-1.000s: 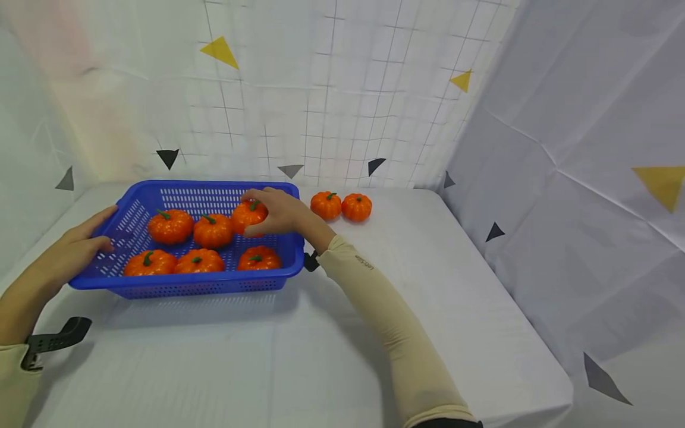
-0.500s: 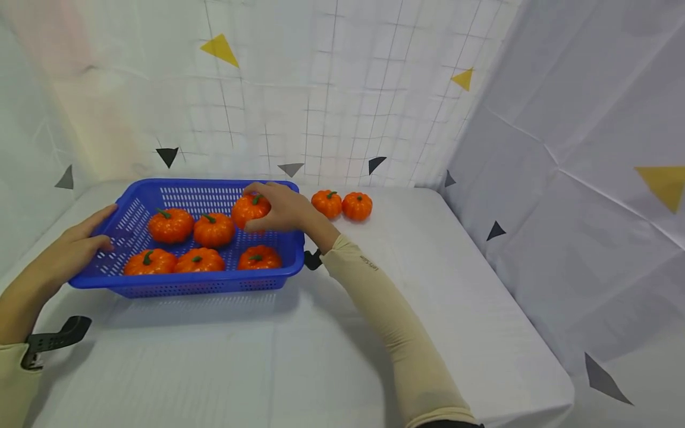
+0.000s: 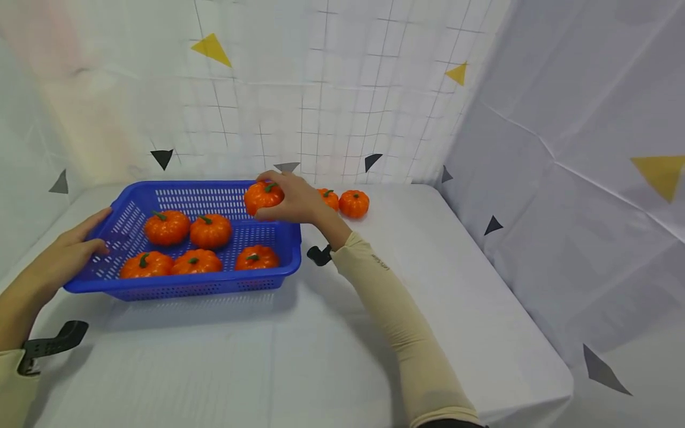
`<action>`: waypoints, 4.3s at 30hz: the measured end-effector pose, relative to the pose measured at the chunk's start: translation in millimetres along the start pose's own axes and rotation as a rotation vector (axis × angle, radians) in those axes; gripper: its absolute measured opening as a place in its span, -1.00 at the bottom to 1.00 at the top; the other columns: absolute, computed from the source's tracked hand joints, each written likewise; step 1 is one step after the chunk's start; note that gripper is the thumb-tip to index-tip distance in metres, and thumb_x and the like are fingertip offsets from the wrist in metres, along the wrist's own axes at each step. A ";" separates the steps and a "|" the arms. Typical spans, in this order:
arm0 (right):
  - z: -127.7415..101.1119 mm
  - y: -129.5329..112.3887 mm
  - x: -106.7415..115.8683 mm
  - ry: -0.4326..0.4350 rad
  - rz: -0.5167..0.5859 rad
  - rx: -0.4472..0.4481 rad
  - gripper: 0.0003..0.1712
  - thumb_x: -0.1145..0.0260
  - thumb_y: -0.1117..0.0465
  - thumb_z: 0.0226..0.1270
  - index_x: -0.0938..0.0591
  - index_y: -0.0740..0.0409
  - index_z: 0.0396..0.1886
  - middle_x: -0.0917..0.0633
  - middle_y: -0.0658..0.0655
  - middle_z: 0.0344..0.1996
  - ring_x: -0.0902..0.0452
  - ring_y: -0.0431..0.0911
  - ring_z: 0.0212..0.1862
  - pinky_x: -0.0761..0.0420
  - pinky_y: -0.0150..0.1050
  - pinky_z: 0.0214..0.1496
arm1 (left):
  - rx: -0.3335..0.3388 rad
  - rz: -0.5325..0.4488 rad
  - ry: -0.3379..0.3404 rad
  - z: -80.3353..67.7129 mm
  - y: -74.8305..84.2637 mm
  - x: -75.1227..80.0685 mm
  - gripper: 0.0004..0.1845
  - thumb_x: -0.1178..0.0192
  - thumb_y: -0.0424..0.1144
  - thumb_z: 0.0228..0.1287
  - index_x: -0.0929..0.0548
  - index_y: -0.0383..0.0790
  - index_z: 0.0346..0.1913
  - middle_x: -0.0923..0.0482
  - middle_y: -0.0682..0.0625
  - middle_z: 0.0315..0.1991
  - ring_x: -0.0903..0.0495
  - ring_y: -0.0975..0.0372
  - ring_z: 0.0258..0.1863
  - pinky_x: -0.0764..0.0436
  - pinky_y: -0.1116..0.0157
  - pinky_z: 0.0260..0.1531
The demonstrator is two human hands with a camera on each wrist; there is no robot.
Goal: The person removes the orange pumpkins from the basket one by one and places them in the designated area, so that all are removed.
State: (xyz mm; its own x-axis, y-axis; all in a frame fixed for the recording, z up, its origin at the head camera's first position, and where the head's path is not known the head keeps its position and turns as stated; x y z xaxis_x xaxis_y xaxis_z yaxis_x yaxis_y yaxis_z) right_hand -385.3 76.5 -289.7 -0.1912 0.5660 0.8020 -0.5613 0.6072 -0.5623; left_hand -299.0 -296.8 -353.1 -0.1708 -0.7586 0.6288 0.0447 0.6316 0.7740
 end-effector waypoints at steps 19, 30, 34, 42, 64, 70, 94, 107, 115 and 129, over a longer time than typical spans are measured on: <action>-32.9 20.8 41.5 0.173 0.018 -0.148 -0.17 -0.52 -0.08 0.18 -0.47 -0.11 0.46 -0.58 0.07 0.19 -0.50 -0.01 0.15 -0.66 -0.09 0.11 | -0.014 -0.018 0.003 -0.9 -0.8 -1.6 -0.19 0.21 -0.36 0.54 0.37 -0.18 0.67 0.40 -0.51 0.59 0.26 -0.54 0.48 0.09 -0.57 0.27; -46.0 51.2 69.9 0.268 0.029 -0.221 -0.14 -0.52 -0.07 0.17 -0.48 -0.08 0.48 -0.58 0.10 0.23 -0.50 0.03 0.19 -0.61 0.07 0.20 | 0.003 0.004 -0.003 -1.9 0.9 -3.8 -0.21 0.23 -0.36 0.54 0.38 -0.24 0.65 0.41 -0.53 0.58 0.30 -0.52 0.49 0.14 -0.54 0.30; -46.9 63.9 79.6 0.293 0.028 -0.250 -0.16 -0.51 -0.09 0.17 -0.48 -0.18 0.47 -0.59 0.05 0.20 -0.51 -0.01 0.16 -0.63 0.03 0.16 | -0.003 0.009 0.003 -2.6 -1.2 -3.3 -0.21 0.23 -0.36 0.55 0.38 -0.21 0.66 0.42 -0.51 0.58 0.32 -0.52 0.49 0.17 -0.56 0.28; -54.5 86.3 94.5 0.322 0.023 -0.344 -0.09 -0.50 -0.12 0.18 -0.40 -0.18 0.53 -0.58 0.06 0.25 -0.48 -0.01 0.19 -0.60 0.02 0.21 | -0.018 -0.016 -0.001 -1.2 -1.4 -2.7 -0.21 0.23 -0.34 0.57 0.38 -0.14 0.67 0.44 -0.49 0.59 0.31 -0.54 0.48 0.14 -0.59 0.24; -75.7 141.0 121.2 0.464 0.055 -0.503 -0.07 -0.53 -0.02 0.24 -0.31 0.13 0.50 -0.52 0.20 0.30 -0.43 0.10 0.25 -0.57 -0.02 0.30 | -0.024 -0.001 -0.001 -4.2 1.6 -2.5 -0.20 0.23 -0.36 0.55 0.40 -0.17 0.66 0.44 -0.51 0.58 0.30 -0.55 0.47 0.11 -0.59 0.23; -80.8 151.5 123.7 0.500 0.056 -0.550 -0.06 -0.51 0.03 0.27 -0.30 0.11 0.57 -0.50 0.21 0.36 -0.41 0.13 0.29 -0.53 0.03 0.35 | -0.021 0.000 0.003 -4.5 1.1 -1.7 -0.19 0.22 -0.36 0.54 0.40 -0.18 0.66 0.44 -0.52 0.58 0.31 -0.55 0.47 0.11 -0.59 0.22; -106.6 207.0 128.1 0.567 0.039 -0.684 0.04 -0.49 0.09 0.29 -0.18 0.22 0.65 -0.36 0.33 0.50 -0.31 0.24 0.42 -0.38 0.14 0.46 | -0.004 0.005 -0.009 -2.6 -1.1 -1.3 -0.18 0.20 -0.35 0.54 0.41 -0.20 0.65 0.43 -0.54 0.57 0.26 -0.58 0.45 0.07 -0.59 0.22; -117.0 229.5 112.4 0.591 0.092 -0.815 -0.01 -0.49 0.10 0.28 -0.21 0.28 0.58 -0.41 0.34 0.43 -0.35 0.23 0.36 -0.43 0.09 0.44 | -0.010 0.015 -0.005 -2.1 -0.7 -1.9 -0.19 0.20 -0.35 0.54 0.41 -0.23 0.65 0.42 -0.55 0.56 0.26 -0.58 0.45 0.05 -0.59 0.22; -120.1 242.3 103.7 0.541 0.082 -0.828 0.04 -0.50 0.07 0.25 -0.19 0.31 0.60 -0.39 0.35 0.46 -0.33 0.22 0.41 -0.35 0.05 0.49 | -0.027 0.015 0.005 -2.9 0.4 -1.9 -0.20 0.21 -0.36 0.54 0.39 -0.24 0.65 0.41 -0.56 0.56 0.27 -0.58 0.45 0.09 -0.59 0.23; -120.7 254.3 85.2 0.469 0.078 -0.860 -0.03 -0.53 0.01 0.22 -0.31 0.31 0.49 -0.49 0.33 0.33 -0.42 0.19 0.30 -0.41 0.01 0.45 | -0.014 0.030 -0.005 -3.8 -1.8 -1.1 -0.21 0.23 -0.36 0.55 0.41 -0.25 0.64 0.44 -0.57 0.55 0.30 -0.57 0.45 0.08 -0.59 0.22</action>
State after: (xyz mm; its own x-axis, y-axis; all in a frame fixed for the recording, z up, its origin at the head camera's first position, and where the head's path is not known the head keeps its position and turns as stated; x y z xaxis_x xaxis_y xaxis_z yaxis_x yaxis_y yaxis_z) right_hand -447.1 346.5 -388.7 0.2407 0.6727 0.6996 0.2521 0.6528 -0.7144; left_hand -295.2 -297.8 -354.9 -0.1743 -0.7381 0.6517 0.0638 0.6520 0.7555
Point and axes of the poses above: each hand's wrist, its own z-axis towards the middle knuckle, its own x-axis out of the back of the hand, y = z × x, the point moved 7 cm from there along z, towards the middle knuckle
